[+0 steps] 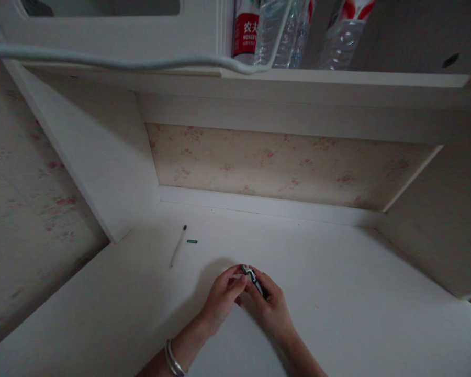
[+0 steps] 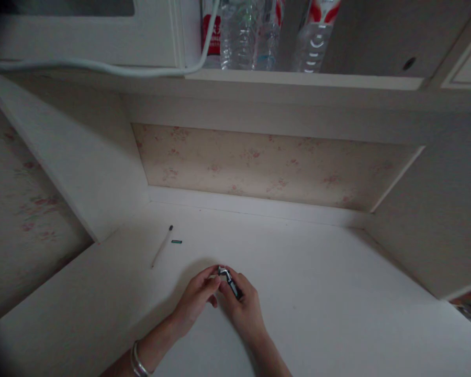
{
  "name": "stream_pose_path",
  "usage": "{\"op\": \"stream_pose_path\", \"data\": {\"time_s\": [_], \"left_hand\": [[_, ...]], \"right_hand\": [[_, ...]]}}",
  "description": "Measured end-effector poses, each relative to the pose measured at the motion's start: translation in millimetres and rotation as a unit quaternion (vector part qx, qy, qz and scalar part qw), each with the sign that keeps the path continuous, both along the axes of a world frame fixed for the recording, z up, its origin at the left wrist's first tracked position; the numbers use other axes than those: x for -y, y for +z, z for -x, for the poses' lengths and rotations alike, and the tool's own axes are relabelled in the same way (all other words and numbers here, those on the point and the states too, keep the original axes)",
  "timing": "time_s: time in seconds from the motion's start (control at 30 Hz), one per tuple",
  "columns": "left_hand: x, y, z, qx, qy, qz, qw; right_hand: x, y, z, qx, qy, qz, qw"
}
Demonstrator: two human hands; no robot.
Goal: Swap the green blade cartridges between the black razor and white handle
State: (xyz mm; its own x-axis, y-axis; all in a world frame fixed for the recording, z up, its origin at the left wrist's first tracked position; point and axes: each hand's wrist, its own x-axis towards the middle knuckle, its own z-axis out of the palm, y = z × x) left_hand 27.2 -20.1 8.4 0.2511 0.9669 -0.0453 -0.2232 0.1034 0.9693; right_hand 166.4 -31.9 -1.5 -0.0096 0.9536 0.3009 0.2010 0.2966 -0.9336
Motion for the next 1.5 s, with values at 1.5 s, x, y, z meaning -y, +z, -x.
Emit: {"op": "stream_pose_path", "data": {"time_s": [1.5], "left_hand": [[-2, -18.7, 6, 0.18, -0.141, 0.087, 0.97]], "right_hand": [[12, -9.1, 9, -0.405, 0.25, 0.328, 0.816]]}}
